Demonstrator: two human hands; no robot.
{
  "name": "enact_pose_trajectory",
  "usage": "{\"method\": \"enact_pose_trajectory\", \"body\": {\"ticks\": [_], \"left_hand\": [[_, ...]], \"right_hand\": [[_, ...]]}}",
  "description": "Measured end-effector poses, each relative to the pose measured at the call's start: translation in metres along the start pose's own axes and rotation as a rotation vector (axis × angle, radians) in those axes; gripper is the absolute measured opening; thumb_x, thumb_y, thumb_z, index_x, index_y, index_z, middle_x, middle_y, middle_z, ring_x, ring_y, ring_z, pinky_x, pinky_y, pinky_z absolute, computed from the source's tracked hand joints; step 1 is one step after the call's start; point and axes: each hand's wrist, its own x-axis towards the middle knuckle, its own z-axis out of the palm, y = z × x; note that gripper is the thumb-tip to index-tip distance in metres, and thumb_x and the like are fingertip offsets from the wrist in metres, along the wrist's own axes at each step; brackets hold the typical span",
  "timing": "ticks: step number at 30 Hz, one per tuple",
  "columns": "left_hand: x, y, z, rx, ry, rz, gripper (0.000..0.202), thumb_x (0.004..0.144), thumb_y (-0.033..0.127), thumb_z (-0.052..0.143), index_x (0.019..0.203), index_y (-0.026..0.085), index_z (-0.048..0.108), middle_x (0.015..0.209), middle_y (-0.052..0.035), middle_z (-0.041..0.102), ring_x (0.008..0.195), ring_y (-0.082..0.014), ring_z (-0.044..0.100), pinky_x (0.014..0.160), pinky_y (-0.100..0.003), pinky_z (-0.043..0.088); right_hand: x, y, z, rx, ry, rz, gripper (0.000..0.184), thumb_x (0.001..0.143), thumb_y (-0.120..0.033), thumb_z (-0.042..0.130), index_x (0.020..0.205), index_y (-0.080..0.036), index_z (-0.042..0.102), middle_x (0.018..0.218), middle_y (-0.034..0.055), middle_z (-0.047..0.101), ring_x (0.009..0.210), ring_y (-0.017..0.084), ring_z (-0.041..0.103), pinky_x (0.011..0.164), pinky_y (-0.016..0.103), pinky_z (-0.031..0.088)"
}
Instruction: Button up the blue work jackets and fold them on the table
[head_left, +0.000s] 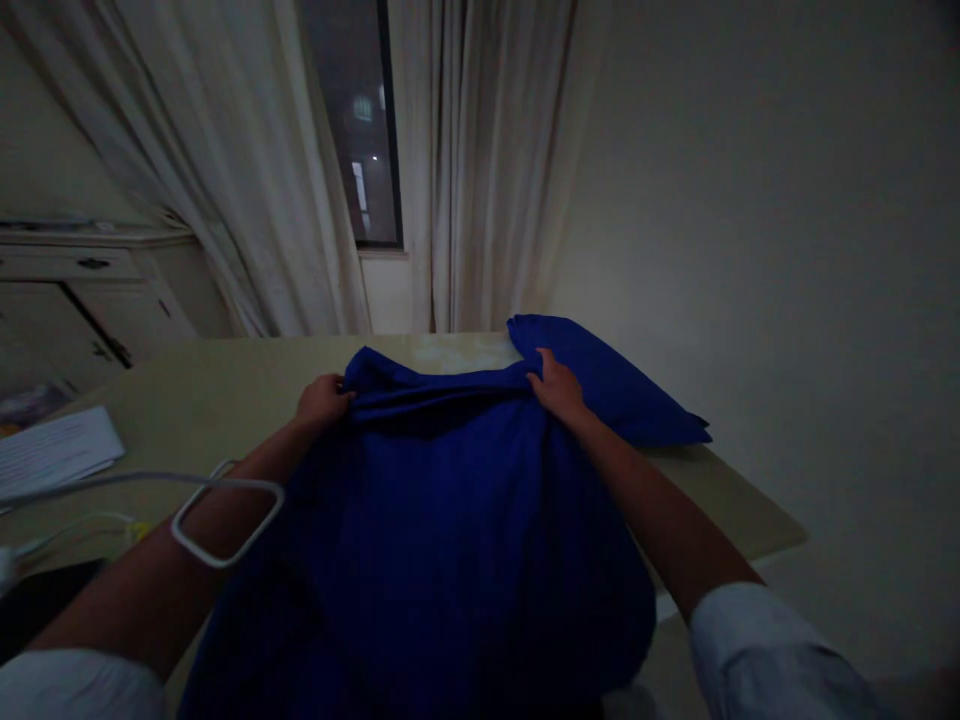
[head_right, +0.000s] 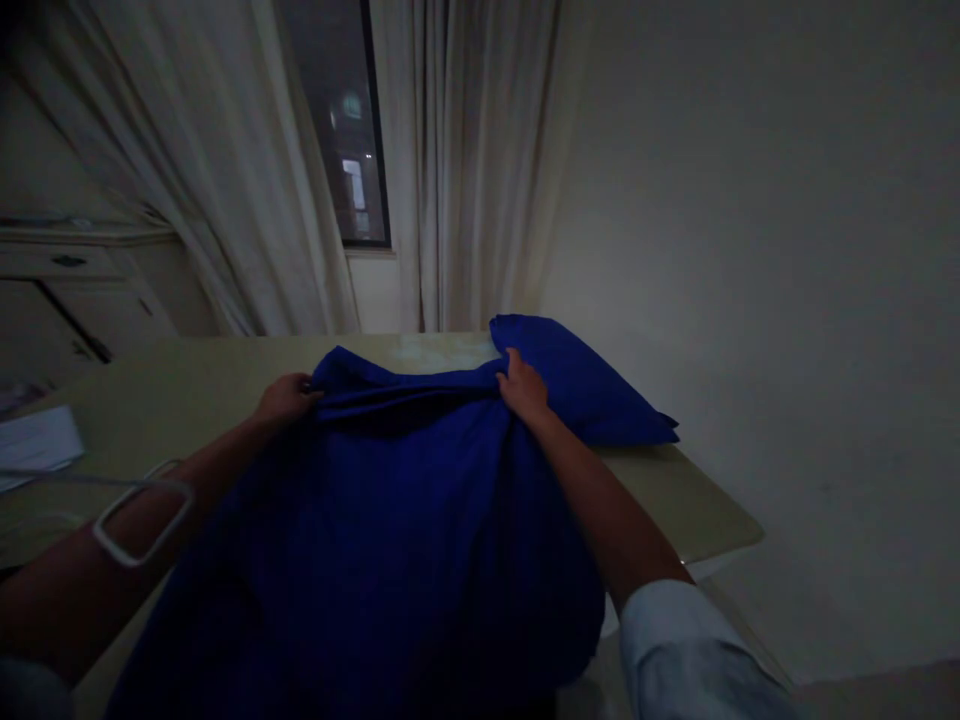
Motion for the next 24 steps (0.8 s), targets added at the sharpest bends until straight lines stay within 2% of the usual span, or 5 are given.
{"method": "enact_pose_trajectory", "body": {"ticks": [5,11,17,21,24], "left_hand": [[-0.015,0.022,0.039,0.281,0.087,0.283,0.055,0.097,0.031,0.049,0.148,0.009,0.050,0.144,-0.0243,0.058,0.131,-0.0367,0.056,0.105,-0.046,0.048],[-0.039,0.054,0.083,0.231,-0.076,0.479,0.053,0.102,0.051,0.047,0.142,0.019,0.058,0.143,-0.0169,0.061,0.131,-0.0349,0.056,0.106,-0.048,0.045],[-0.032,0.057,0.102,0.096,-0.044,0.504,0.033,0.102,0.029,0.049,0.127,0.026,0.070,0.137,-0.0090,0.068,0.123,-0.0270,0.064,0.107,-0.042,0.046],[-0.042,0.054,0.102,0.012,0.069,0.580,0.035,0.103,0.025,0.046,0.131,0.024,0.067,0.133,-0.0094,0.069,0.121,-0.0260,0.063,0.106,-0.040,0.046],[-0.052,0.056,0.096,0.043,0.200,0.595,0.027,0.102,0.032,0.051,0.121,0.021,0.067,0.124,-0.0122,0.068,0.116,-0.0292,0.061,0.101,-0.042,0.047]], "right_hand": [[0.016,0.000,0.026,-0.251,-0.215,0.066,0.039,0.097,-0.037,0.065,0.126,-0.012,0.069,0.140,0.0250,0.058,0.131,0.038,0.055,0.103,0.046,0.043],[0.009,-0.015,0.058,-0.321,-0.028,-0.190,0.037,0.100,-0.029,0.059,0.131,-0.011,0.066,0.137,0.0245,0.061,0.128,0.036,0.053,0.107,0.050,0.035],[0.003,-0.068,0.083,-0.107,-0.206,-0.534,0.058,0.102,-0.057,0.055,0.148,-0.022,0.055,0.151,0.0136,0.055,0.133,0.031,0.052,0.108,0.044,0.040],[-0.001,-0.112,0.108,-0.101,-0.262,-0.545,0.033,0.106,-0.031,0.049,0.129,-0.020,0.070,0.129,0.0126,0.068,0.119,0.027,0.061,0.101,0.038,0.046],[0.018,-0.118,0.098,0.040,-0.198,-0.437,0.035,0.105,-0.022,0.043,0.121,-0.020,0.074,0.121,0.0124,0.072,0.114,0.024,0.063,0.100,0.036,0.047]]}}
